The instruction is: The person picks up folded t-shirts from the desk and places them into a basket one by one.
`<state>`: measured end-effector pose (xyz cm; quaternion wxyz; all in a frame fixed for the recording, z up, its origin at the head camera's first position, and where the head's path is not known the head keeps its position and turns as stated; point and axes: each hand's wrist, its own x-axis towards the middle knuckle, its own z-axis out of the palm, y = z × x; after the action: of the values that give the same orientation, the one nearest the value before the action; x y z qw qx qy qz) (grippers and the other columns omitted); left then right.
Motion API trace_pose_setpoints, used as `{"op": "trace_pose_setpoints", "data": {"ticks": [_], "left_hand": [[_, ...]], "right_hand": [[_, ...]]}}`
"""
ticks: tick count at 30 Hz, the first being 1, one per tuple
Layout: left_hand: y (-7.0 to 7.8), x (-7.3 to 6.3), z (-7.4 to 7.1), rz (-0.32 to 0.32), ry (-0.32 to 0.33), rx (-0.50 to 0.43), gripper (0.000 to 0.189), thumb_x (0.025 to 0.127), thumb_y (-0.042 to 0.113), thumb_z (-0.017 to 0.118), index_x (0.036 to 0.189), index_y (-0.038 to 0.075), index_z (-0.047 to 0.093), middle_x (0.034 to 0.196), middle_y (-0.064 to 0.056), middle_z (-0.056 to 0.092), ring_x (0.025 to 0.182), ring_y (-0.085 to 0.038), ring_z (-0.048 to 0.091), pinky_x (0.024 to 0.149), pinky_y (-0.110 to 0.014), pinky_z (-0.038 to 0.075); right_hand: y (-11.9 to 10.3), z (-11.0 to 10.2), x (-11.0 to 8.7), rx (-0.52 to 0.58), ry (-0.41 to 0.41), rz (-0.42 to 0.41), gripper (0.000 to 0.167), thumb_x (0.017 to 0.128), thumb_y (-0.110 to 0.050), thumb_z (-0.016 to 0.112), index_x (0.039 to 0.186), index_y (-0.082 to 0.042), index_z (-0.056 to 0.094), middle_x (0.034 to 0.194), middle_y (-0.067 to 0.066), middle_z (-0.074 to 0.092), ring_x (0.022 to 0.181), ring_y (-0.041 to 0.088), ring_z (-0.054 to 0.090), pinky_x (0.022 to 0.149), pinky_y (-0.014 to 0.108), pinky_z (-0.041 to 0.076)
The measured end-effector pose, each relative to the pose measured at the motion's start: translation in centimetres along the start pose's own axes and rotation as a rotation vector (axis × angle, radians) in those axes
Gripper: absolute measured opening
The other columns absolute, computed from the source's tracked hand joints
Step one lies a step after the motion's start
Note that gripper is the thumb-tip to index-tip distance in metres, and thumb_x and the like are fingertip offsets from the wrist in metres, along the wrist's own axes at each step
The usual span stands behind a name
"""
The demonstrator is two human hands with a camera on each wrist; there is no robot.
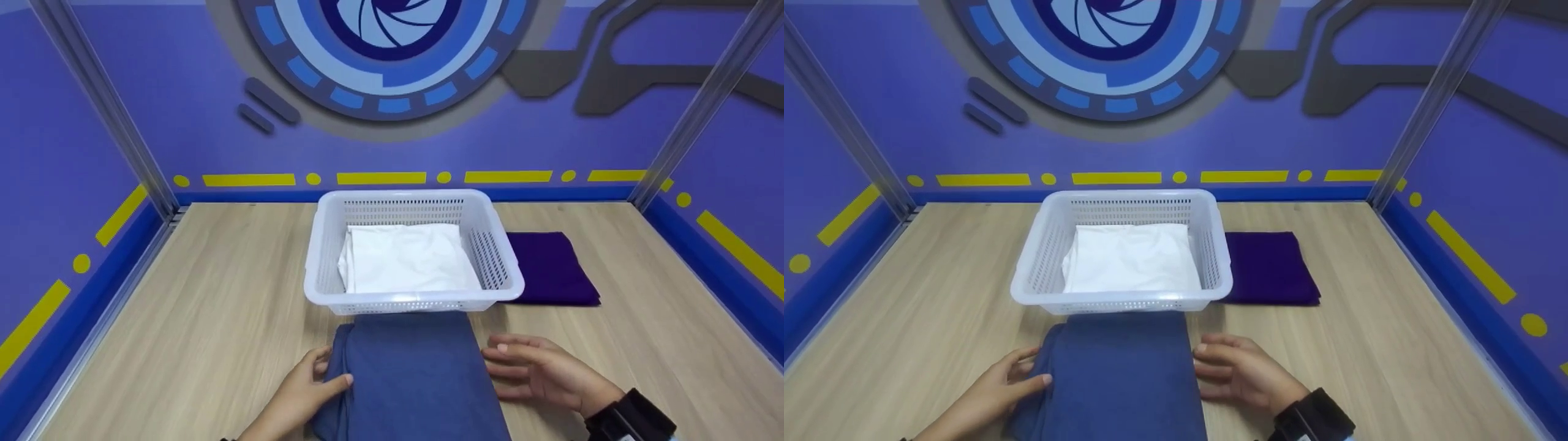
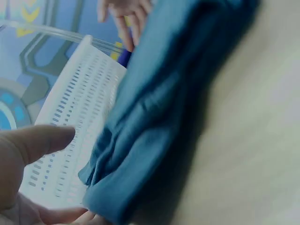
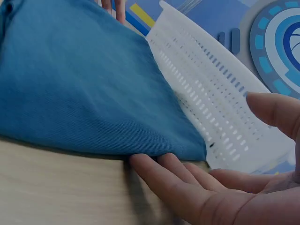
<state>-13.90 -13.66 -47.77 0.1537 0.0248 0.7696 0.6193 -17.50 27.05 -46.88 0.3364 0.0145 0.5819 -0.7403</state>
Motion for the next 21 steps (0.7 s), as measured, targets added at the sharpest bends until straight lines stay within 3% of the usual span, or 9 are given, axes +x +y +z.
{"op": "trace_pose_setpoints", "data": {"ticks": [5, 8, 11, 13, 15, 21], "left_hand": [[-0.7, -0.1, 0.4, -0.071, -0.129, -0.255, 0.066, 0.098, 0.014, 0.064, 0.139, -0.026, 0.032, 0.124, -0.028, 0.065, 0.111, -0.032, 0.066, 0.094, -0.044, 0.056], [-0.9, -0.1, 0.9, -0.101, -0.184, -0.335, 0.052, 0.098, 0.015, 0.062, 0.132, -0.021, 0.046, 0.116, -0.02, 0.07, 0.104, -0.026, 0.069, 0.09, -0.038, 0.058], [-0.9, 0.0, 1.6, -0.149, -0.204, -0.39, 0.044, 0.098, 0.017, 0.063, 0.127, -0.013, 0.053, 0.11, -0.013, 0.071, 0.101, -0.023, 0.07, 0.088, -0.035, 0.059], [-0.9, 0.1, 2.1, -0.172, -0.218, -0.435, 0.043, 0.098, 0.018, 0.064, 0.127, -0.01, 0.053, 0.11, -0.012, 0.071, 0.101, -0.024, 0.07, 0.089, -0.036, 0.058], [-0.9, 0.2, 2.6, -0.191, -0.229, -0.469, 0.043, 0.097, 0.019, 0.065, 0.129, -0.008, 0.053, 0.111, -0.012, 0.071, 0.103, -0.024, 0.07, 0.089, -0.037, 0.058], [-1.3, 0.5, 3.7, -0.235, -0.244, -0.519, 0.052, 0.095, 0.023, 0.069, 0.134, -0.003, 0.048, 0.114, -0.012, 0.07, 0.103, -0.026, 0.069, 0.09, -0.039, 0.058]], "right_hand": [[1.0, 0.1, -0.2, 0.022, -0.095, 0.032, 0.066, 0.107, -0.023, 0.046, 0.156, 0.01, 0.016, 0.154, 0.028, 0.04, 0.133, 0.034, 0.051, 0.103, 0.055, 0.048], [1.5, 0.3, -0.1, 0.068, -0.153, 0.039, 0.05, 0.108, -0.021, 0.043, 0.151, 0.004, 0.036, 0.146, 0.022, 0.052, 0.128, 0.031, 0.056, 0.101, 0.05, 0.05], [2.0, 0.7, 0.3, 0.114, -0.228, 0.038, 0.032, 0.109, -0.018, 0.039, 0.132, -0.007, 0.059, 0.133, 0.011, 0.064, 0.121, 0.026, 0.061, 0.098, 0.044, 0.052], [2.4, 1.1, 0.6, 0.142, -0.266, 0.031, 0.03, 0.109, -0.015, 0.037, 0.117, -0.013, 0.065, 0.125, 0.006, 0.068, 0.116, 0.022, 0.063, 0.096, 0.039, 0.053], [3.0, 1.6, 1.0, 0.172, -0.292, 0.019, 0.032, 0.109, -0.013, 0.035, 0.111, -0.014, 0.067, 0.12, 0.003, 0.07, 0.113, 0.019, 0.064, 0.097, 0.037, 0.052], [4.7, 2.9, 1.7, 0.248, -0.309, -0.008, 0.034, 0.109, -0.013, 0.035, 0.131, -0.012, 0.061, 0.129, 0.005, 0.067, 0.12, 0.02, 0.061, 0.105, 0.041, 0.048]]}}
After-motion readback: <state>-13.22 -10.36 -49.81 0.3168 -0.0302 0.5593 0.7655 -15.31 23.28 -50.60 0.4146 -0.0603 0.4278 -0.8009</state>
